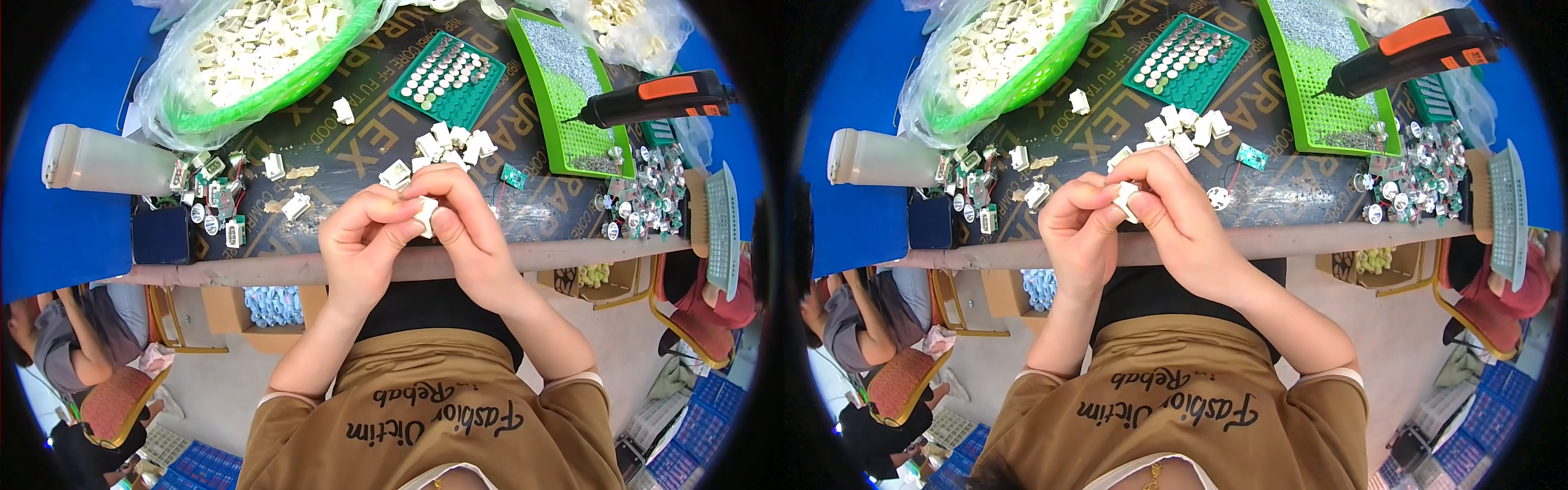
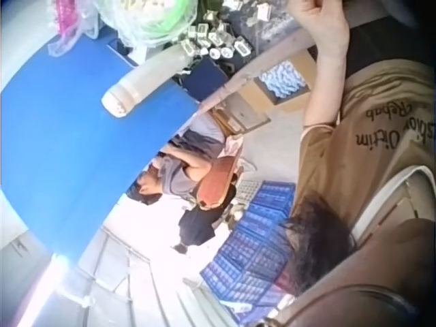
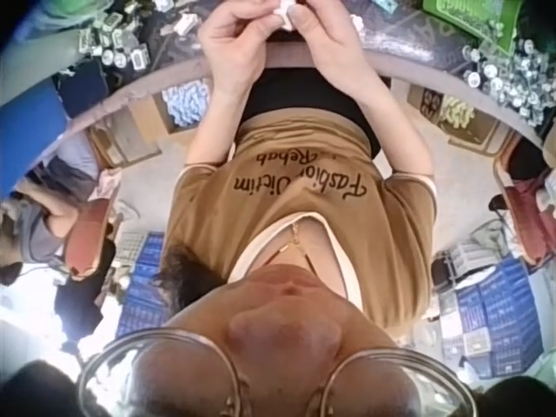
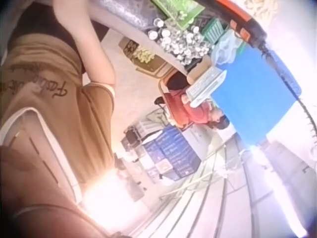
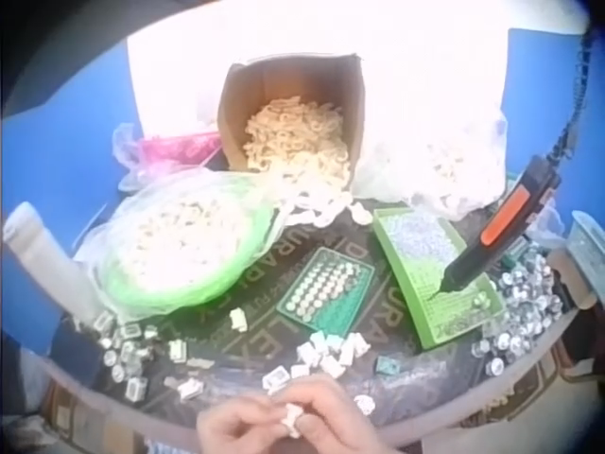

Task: Assembling small plastic components by manually inserting metal parts into housings.

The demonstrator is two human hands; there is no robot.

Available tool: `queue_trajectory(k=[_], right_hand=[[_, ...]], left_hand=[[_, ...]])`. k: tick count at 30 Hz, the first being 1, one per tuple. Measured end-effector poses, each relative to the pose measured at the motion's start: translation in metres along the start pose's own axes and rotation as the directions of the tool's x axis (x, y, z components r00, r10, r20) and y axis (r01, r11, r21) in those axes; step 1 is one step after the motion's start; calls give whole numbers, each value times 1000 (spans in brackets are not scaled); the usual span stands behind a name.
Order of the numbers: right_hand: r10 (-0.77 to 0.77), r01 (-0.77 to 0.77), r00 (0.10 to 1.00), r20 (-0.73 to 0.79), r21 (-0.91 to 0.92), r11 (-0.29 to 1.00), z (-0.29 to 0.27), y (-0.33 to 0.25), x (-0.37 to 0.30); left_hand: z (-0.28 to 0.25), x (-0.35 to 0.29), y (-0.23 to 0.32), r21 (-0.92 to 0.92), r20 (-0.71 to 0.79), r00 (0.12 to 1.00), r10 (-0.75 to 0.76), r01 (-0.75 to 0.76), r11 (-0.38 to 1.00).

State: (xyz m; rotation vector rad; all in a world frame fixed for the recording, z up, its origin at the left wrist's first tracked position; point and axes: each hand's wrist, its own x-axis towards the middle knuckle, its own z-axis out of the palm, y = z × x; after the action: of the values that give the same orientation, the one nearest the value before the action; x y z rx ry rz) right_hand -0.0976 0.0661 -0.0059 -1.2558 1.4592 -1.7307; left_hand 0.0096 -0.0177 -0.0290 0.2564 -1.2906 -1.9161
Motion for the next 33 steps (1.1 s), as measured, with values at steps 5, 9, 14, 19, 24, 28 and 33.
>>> queue_trajectory(k=[5, 9, 14, 19, 24, 28, 33], right_hand=[[-150, 144, 988, -38, -128, 981, 4, -7, 4], [-233, 205, 971, 58, -703, 681, -36, -20, 13], [-91, 26, 996, -19, -877, 479, -71, -10, 24], [20, -89, 996, -91, -861, 500, -73, 4, 30], [186, -219, 910, -370, -49, 974, -74, -10, 20], [312, -294, 938, 152, 826, 482, -63, -11, 0], [357, -487, 857, 372, 813, 320, -36, -10, -13]], left_hand=[[-6, -1, 2, 13, 33, 999, 38, -38, 999], [-13, 1, 42, 608, 148, 968, 205, -252, 753], [-34, 3, 66, 926, 276, 947, 165, -308, 217], [-52, -2, 59, 942, 334, 942, 40, -333, -35], [-38, 2, 56, 954, 298, 939, 174, -297, -31], [-5, 8, 51, 688, 120, 993, -13, -73, 722], [8, 23, 20, 62, 307, 925, -223, 214, 975]])
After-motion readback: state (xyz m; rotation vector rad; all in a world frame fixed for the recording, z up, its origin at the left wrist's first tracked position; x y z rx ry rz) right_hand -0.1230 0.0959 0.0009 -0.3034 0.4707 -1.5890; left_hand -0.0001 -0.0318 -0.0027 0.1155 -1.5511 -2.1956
